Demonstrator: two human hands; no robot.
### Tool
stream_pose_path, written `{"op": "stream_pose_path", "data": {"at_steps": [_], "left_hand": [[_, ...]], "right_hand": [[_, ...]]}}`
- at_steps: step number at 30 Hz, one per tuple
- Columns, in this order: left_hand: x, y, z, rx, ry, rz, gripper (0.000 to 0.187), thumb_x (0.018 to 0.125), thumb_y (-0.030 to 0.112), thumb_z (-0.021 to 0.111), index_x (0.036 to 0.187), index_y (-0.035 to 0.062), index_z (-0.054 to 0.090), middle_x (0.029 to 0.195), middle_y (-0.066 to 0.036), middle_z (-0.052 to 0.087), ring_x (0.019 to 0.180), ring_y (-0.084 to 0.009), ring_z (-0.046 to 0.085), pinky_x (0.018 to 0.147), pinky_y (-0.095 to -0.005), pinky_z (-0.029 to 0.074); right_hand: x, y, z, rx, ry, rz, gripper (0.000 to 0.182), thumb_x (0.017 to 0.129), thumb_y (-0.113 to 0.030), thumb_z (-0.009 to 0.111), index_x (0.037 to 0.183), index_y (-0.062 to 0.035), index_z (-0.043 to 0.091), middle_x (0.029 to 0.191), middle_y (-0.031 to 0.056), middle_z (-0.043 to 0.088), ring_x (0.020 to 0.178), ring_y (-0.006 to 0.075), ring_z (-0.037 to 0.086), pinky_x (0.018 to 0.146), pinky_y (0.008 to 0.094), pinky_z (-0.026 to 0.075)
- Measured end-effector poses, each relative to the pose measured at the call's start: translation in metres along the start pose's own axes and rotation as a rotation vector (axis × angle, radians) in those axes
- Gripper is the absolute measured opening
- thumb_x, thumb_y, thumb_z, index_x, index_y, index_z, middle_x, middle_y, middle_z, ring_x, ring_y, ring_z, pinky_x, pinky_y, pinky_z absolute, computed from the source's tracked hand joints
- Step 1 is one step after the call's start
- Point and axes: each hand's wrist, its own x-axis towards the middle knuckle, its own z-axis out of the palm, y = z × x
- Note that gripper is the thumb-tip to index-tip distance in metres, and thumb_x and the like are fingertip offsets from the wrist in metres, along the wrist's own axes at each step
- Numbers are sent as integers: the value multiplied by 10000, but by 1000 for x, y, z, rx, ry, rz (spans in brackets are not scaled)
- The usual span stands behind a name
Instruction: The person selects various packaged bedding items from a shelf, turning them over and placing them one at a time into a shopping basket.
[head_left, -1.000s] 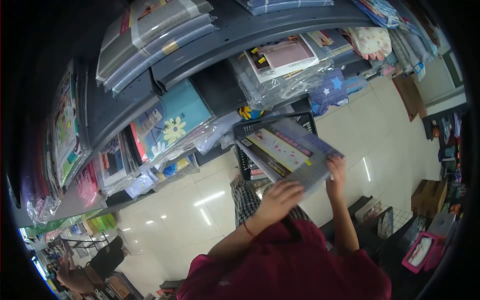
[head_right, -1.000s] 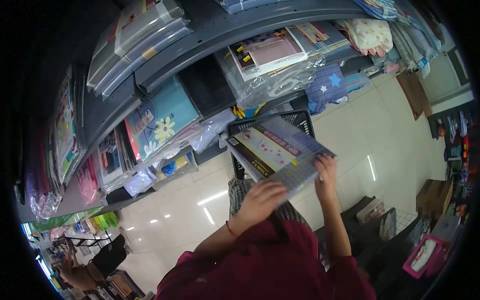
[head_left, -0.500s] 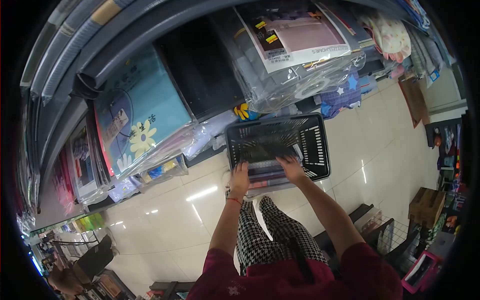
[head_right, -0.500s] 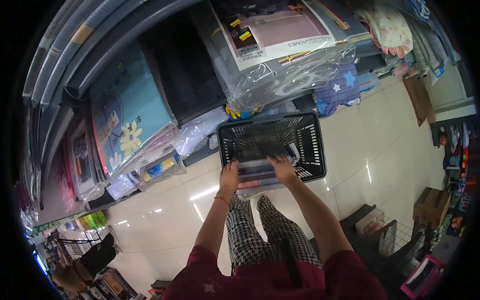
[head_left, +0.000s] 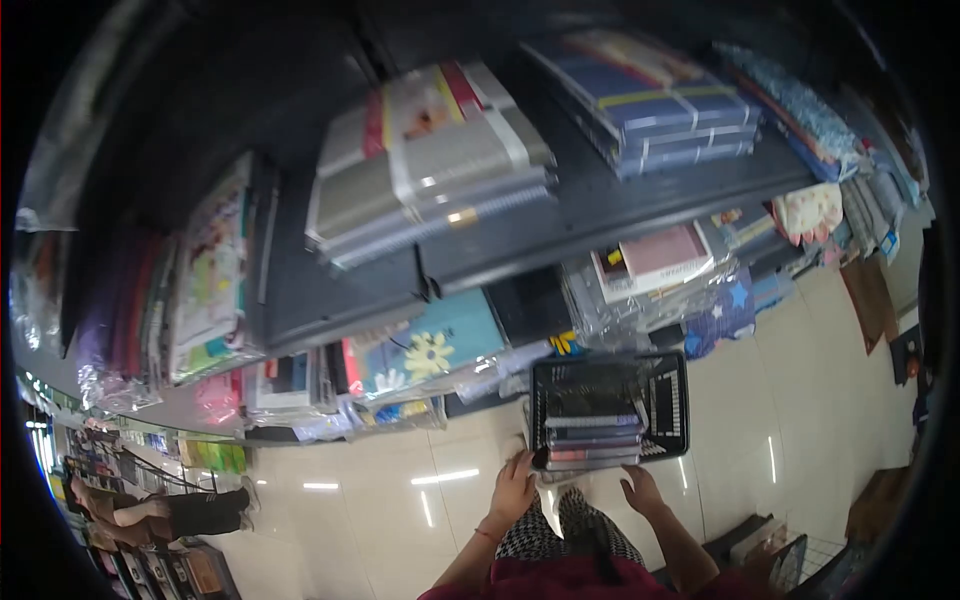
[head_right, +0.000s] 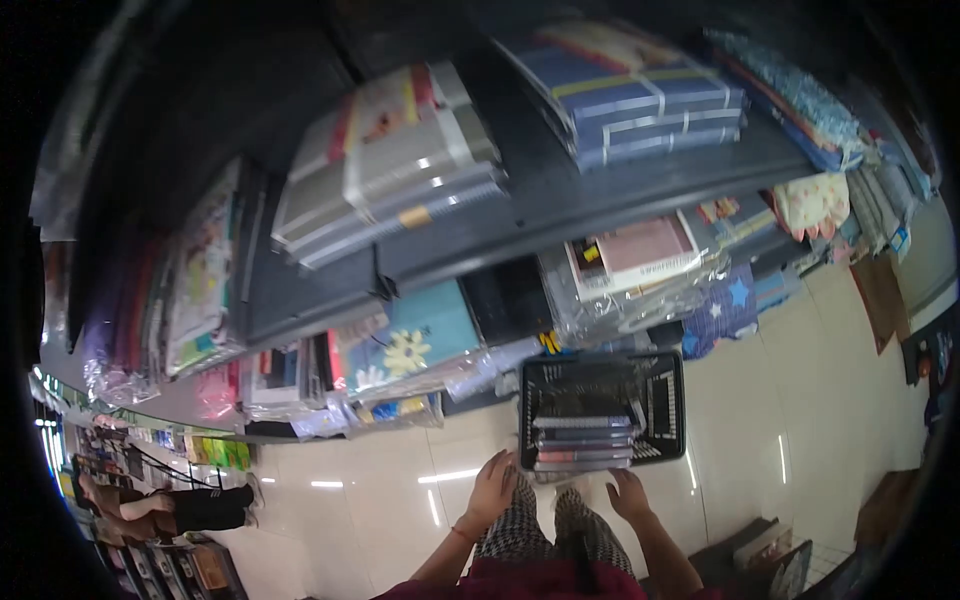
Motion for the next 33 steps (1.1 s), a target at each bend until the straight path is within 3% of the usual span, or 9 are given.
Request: {"op": "stream_pose_path", "data": {"at_steps": [3, 4, 6, 9, 15, 17, 22, 27, 33], "left_hand": [[27, 39, -84, 43, 153, 115, 456, 837, 44, 577, 1283, 23, 486, 1295, -212, 513, 1211, -382, 476, 1031, -449, 376], [40, 47, -112, 93, 244, 190, 417, 828, 23, 574, 1242, 23, 521, 1272, -194, 536, 1188, -365, 495, 1016, -440, 388], [69, 74, -175, 167, 404, 233, 372, 829, 3, 566, 1200, 21, 543, 1201, -172, 582, 1110, -359, 543, 961, -436, 418], [105, 122, -261, 222, 637, 377, 334, 833, -30, 554, 1164, 14, 565, 1116, -162, 618, 1048, -343, 575, 911, -411, 441], [169, 161, -345, 212, 808, 552, 372, 841, -19, 573, 1209, 26, 545, 1251, -169, 530, 1168, -338, 511, 990, -414, 394], [188, 164, -355, 273, 805, 561, 394, 843, -1, 585, 1231, 40, 533, 1311, -160, 494, 1220, -342, 475, 1013, -423, 375], [225, 135, -358, 232, 672, 522, 435, 838, 51, 618, 1261, 59, 516, 1376, -133, 457, 1286, -372, 420, 1040, -445, 350], [220, 133, -354, 254, 860, 639, 414, 651, -115, 641, 1018, 61, 569, 1160, -90, 577, 1135, -329, 511, 967, -432, 408], [189, 135, -341, 300, 877, 699, 351, 637, -130, 626, 940, 39, 575, 1063, -123, 576, 1119, -339, 528, 953, -437, 415]], "right_hand": [[-4, -7, -26, 97, -39, 39, 221, 877, -121, 565, 1080, -45, 611, 1071, 204, 640, 1040, 396, 583, 908, 453, 463], [7, -12, -36, 83, 77, -127, 159, 891, -121, 548, 994, -43, 641, 1025, 195, 658, 969, 391, 617, 858, 442, 492], [53, -64, -84, 80, 10, 26, 225, 905, -140, 546, 1080, -27, 631, 1007, 199, 664, 910, 367, 647, 811, 417, 509], [114, -199, -171, 215, 336, -359, 189, 900, -14, 506, 1059, 5, 606, 897, 151, 656, 858, 298, 642, 785, 350, 495], [191, -394, -257, 3, 734, -876, 390, 832, -21, 599, 1218, -62, 563, 1263, 165, 529, 1208, 365, 487, 1006, 426, 398], [209, -435, -262, -119, 785, -865, 470, 812, -81, 635, 1270, -93, 533, 1355, 161, 446, 1302, 391, 375, 1053, 475, 342], [261, -445, -237, -287, 857, -738, 498, 786, -136, 664, 1266, -130, 534, 1346, 123, 456, 1325, 370, 322, 1048, 482, 337], [262, -433, -229, -137, 1016, -798, 467, 675, -8, 684, 1123, -113, 608, 1210, 76, 560, 1200, 354, 439, 980, 445, 401], [224, -421, -230, -151, 1010, -819, 512, 601, 68, 646, 1079, -115, 641, 1146, 68, 567, 1107, 334, 478, 936, 431, 431]]}}
